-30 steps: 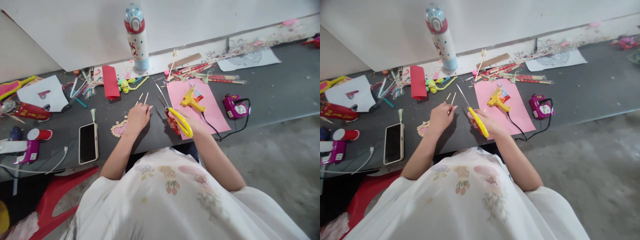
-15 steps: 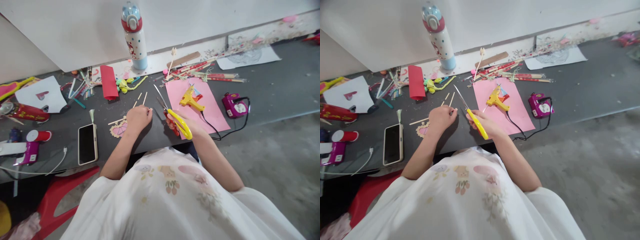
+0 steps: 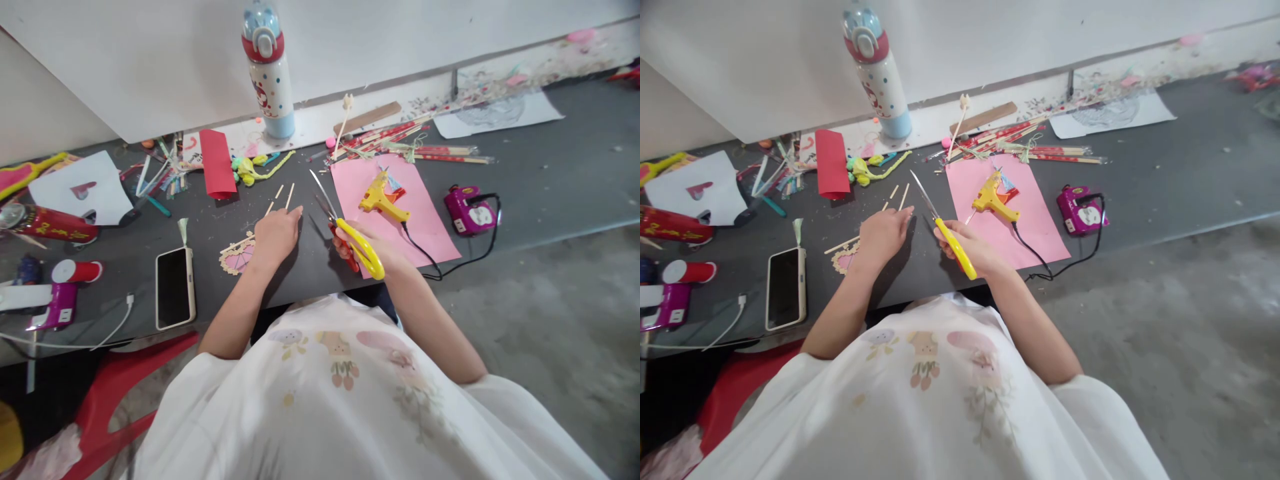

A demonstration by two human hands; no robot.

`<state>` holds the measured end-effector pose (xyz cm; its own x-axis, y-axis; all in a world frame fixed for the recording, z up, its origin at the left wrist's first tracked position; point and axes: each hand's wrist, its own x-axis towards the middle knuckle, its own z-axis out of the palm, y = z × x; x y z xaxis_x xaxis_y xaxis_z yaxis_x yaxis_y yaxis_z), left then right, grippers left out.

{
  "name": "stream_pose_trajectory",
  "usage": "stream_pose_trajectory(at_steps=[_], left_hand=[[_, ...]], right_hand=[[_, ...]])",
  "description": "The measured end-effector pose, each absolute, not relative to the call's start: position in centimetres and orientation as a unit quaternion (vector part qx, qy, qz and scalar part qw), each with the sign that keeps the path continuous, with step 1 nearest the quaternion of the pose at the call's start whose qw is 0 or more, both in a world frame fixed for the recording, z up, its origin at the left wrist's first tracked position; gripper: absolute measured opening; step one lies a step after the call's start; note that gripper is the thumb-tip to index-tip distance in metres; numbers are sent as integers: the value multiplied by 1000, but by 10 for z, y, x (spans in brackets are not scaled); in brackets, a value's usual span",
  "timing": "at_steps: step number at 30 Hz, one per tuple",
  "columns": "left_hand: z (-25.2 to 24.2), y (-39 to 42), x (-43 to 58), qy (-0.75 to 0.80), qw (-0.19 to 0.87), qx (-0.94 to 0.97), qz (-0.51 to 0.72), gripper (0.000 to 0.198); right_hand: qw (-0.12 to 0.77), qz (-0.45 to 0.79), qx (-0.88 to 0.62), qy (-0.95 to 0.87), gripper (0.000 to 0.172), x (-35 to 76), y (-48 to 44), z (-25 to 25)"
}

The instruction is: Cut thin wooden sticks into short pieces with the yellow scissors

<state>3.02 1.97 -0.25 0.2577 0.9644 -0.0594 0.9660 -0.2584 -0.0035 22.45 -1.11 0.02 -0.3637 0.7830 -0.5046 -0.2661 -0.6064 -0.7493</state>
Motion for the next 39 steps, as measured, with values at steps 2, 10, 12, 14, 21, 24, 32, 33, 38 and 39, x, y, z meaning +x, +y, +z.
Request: stream_pose_trajectory(at_steps=[2,10,12,14,21,24,32,33,38,39], left_hand=[[-2,20,31,607,18,794,-33,43],[0,19,34,646,26,763,-25,48],[0,18,34,651,34,758,-17,52],[-1,18,33,664,36,746,-6,56],[-2,19,34,702,39,711,-3,48],[-1,19,35,703,41,710,-4,50],[-9,19,29,675,33,737,29,47],[-10,20,27,669,38,742,32,45],[-10,28,16,652,62,753,66,40],[-9,30,13,651,63,753,74,39]], right_hand=[[342,774,-449,-287,50,224,-11,-1],[344,772,-450,-290,53,222,-12,-1],[342,772,-449,-291,54,222,-13,0],[340,774,-447,-293,54,221,-14,2],[331,777,-439,-306,51,219,-17,5],[331,778,-434,-311,49,219,-17,4],[325,781,-437,-307,46,219,-18,2],[324,780,-438,-308,45,219,-18,3],[323,775,-450,-306,47,220,-18,7],[321,776,-450,-304,49,221,-18,8]])
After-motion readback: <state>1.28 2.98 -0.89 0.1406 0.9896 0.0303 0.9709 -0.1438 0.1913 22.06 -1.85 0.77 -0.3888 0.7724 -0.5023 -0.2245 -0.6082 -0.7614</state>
